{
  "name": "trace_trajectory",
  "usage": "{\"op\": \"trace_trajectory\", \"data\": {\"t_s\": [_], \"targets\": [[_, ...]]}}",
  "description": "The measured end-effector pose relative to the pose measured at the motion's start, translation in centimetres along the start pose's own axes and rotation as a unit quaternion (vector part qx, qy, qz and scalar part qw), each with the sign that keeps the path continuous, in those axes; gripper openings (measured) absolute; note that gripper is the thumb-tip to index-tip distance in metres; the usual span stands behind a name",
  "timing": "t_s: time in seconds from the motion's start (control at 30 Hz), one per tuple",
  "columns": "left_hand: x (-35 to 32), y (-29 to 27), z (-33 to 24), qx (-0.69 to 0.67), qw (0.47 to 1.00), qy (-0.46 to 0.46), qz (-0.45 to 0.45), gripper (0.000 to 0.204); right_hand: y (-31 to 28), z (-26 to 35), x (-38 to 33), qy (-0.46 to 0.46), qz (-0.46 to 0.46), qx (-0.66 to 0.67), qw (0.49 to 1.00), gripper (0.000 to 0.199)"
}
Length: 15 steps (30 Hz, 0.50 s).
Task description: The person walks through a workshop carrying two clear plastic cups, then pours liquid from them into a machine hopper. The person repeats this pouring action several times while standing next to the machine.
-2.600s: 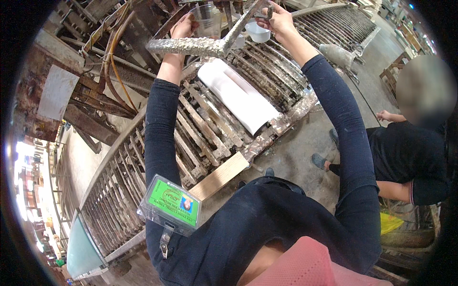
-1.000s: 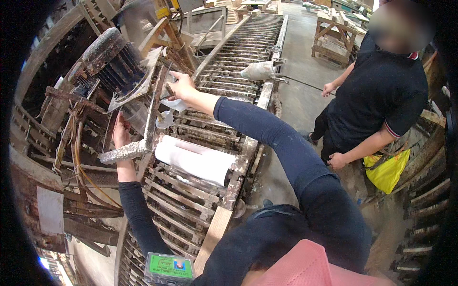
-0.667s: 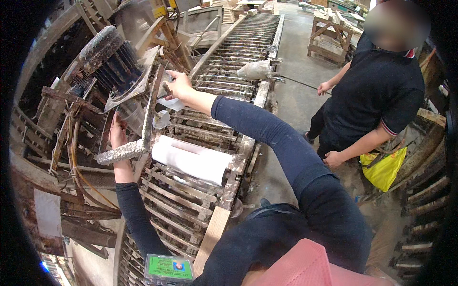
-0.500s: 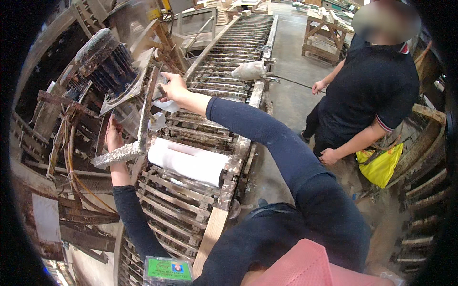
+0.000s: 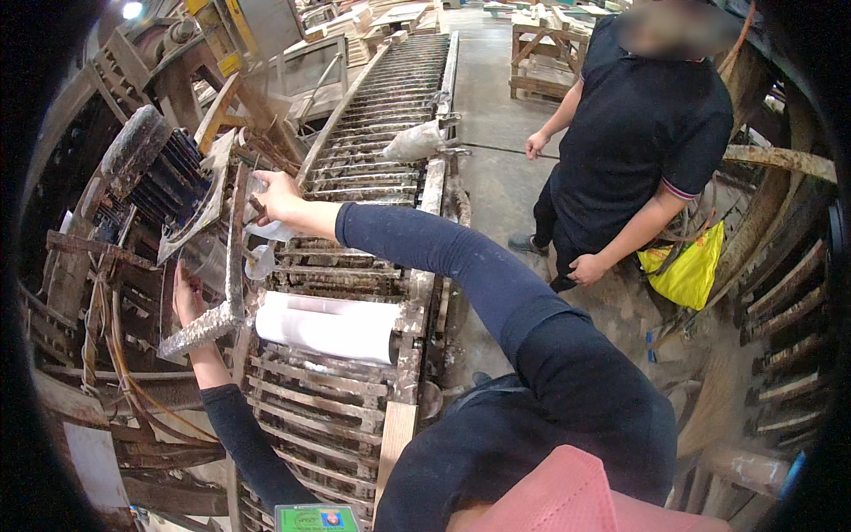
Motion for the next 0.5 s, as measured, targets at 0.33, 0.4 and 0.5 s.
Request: {"op": "trace_trajectory", "data": {"t_s": [0.33,0.4,0.5], "targets": [[-0.3,0.3,0.2,-0.023,0.998,0.045,0.025,0.034,0.0,-0.2,0.0,-0.006,-0.003,0.008,1.0,0.048],[0.3,-0.2,0.5,-0.02,1.0,0.007,-0.006,0.034,0.1,-0.2,0.2,-0.041,-0.002,0.028,0.999,0.049],[1.0,-0.9,0.7,0.028,0.999,0.0,0.016,0.035,0.1,-0.4,0.4,-0.038,0.004,0.032,0.999,0.05]]}}
Point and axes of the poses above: each hand's wrist, its own x-axis towards the middle knuckle, its own y-axis out of the palm, z = x × y, the point moved 2 cm from there along x, towards the middle knuckle, and after that the axes turned 9 degrees about z, right-handed, at the moved point
